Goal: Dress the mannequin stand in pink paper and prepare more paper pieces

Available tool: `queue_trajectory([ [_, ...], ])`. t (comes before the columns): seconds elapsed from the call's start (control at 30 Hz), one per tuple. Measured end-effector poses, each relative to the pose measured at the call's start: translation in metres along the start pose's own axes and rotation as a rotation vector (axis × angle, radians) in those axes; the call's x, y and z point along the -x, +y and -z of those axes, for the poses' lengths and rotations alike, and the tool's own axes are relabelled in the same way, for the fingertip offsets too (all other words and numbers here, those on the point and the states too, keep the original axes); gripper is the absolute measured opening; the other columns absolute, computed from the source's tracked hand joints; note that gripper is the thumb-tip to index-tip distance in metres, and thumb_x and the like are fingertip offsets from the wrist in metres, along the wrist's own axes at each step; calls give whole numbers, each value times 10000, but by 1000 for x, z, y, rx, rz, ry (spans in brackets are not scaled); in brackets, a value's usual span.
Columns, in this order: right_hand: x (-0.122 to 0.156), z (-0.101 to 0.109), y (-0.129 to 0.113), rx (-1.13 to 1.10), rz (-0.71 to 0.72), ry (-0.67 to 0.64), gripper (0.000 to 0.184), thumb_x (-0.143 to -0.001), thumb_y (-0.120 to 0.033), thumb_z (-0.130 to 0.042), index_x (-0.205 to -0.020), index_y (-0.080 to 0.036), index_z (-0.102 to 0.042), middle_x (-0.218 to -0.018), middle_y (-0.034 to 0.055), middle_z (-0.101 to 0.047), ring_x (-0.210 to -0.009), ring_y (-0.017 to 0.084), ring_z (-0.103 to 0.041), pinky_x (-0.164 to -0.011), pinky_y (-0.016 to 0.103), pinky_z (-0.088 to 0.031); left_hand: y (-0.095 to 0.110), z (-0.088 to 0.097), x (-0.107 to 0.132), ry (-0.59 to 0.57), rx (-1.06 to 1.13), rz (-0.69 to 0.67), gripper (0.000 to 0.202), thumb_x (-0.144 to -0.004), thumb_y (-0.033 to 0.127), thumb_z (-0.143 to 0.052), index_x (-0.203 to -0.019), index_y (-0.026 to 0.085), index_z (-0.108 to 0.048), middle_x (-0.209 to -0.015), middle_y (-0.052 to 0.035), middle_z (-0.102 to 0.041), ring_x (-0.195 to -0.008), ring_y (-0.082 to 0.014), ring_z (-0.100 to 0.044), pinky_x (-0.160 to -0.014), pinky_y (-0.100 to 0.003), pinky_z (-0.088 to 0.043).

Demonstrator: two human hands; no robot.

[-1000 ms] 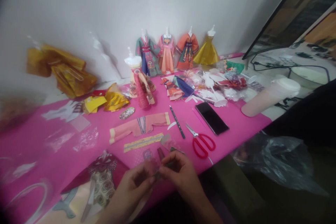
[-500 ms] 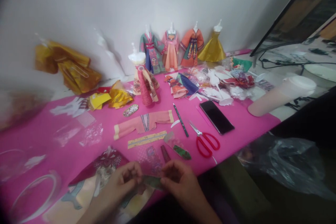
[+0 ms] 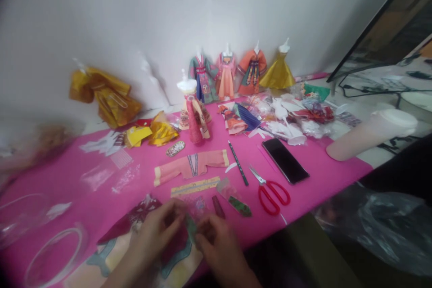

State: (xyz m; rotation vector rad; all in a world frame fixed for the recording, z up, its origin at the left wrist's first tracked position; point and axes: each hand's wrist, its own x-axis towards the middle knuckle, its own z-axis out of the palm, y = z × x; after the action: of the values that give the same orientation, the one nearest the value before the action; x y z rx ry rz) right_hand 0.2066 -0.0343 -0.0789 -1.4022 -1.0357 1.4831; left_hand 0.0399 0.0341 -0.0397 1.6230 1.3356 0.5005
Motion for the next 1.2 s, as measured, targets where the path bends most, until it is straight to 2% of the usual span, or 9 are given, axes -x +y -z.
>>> queue_trajectory([
  [0.1, -7, -5, 4, -35, 13, -23, 73, -763, -159, -625, -811, -196, -585, -695, -18, -579, -641, 143, -573, -574, 241, -441, -1, 5, -6, 14, -88, -44, 142, -831, 203, -479, -883, 211, -611, -744, -22, -676, -709, -220, -632, -670, -320, -432],
  [0.2, -12, -8, 11, -31, 47, -46, 76, -770, -175, -629, -811, -198, -569, -671, -29, -551, -615, 134, -545, -558, 235, -425, -2, 7, -9, 30, -161, -62, 131, -827, 173, -479, -842, 223, -599, -772, -22, -698, -739, -218, -651, -683, -311, -440],
  [0.33, -20, -8, 16, 90, 132, -35, 77, -776, -183, -624, -772, -210, -552, -646, -35, -540, -579, 133, -531, -552, 243, -421, -2, 7, -11, 45, -250, -58, 140, -824, 161, -488, -755, 225, -592, -698, -9, -676, -709, -219, -642, -666, -305, -425],
  [0.43, -23, -9, 11, 230, 188, -11, 92, -769, -193, -657, -747, -224, -572, -624, -34, -563, -588, 146, -547, -605, 264, -458, -2, 5, -13, 58, -295, -55, 165, -830, 163, -488, -716, 228, -588, -652, -4, -654, -706, -223, -639, -673, -309, -425],
  [0.63, -23, -11, 4, 370, 276, 43, 99, -798, -245, -664, -724, -236, -599, -616, -31, -592, -600, 153, -560, -691, 286, -487, -5, 2, -17, 76, -322, -61, 159, -823, 153, -497, -742, 223, -616, -744, -38, -703, -751, -242, -661, -697, -328, -446],
  [0.87, -16, -9, 7, 325, 260, 13, 73, -809, -230, -663, -758, -234, -611, -649, -33, -613, -594, 145, -566, -673, 279, -486, -7, 4, -17, 57, -272, -86, 147, -838, 181, -506, -803, 215, -645, -733, -29, -717, -740, -228, -676, -699, -321, -476],
  [1.07, -6, -3, 7, 242, 134, 34, 66, -770, -143, -632, -797, -201, -615, -656, -32, -603, -608, 134, -569, -547, 225, -413, -7, 5, -16, 19, -255, -81, 161, -843, 198, -503, -912, 196, -648, -838, -58, -752, -784, -234, -697, -731, -339, -497],
  [1.2, -3, 3, 7, 281, 139, 52, 89, -783, -127, -595, -822, -199, -632, -694, -16, -638, -644, 147, -598, -578, 234, -436, -6, 1, -18, 31, -310, -80, 148, -873, 215, -485, -885, 200, -632, -836, -64, -738, -798, -246, -686, -724, -351, -483],
])
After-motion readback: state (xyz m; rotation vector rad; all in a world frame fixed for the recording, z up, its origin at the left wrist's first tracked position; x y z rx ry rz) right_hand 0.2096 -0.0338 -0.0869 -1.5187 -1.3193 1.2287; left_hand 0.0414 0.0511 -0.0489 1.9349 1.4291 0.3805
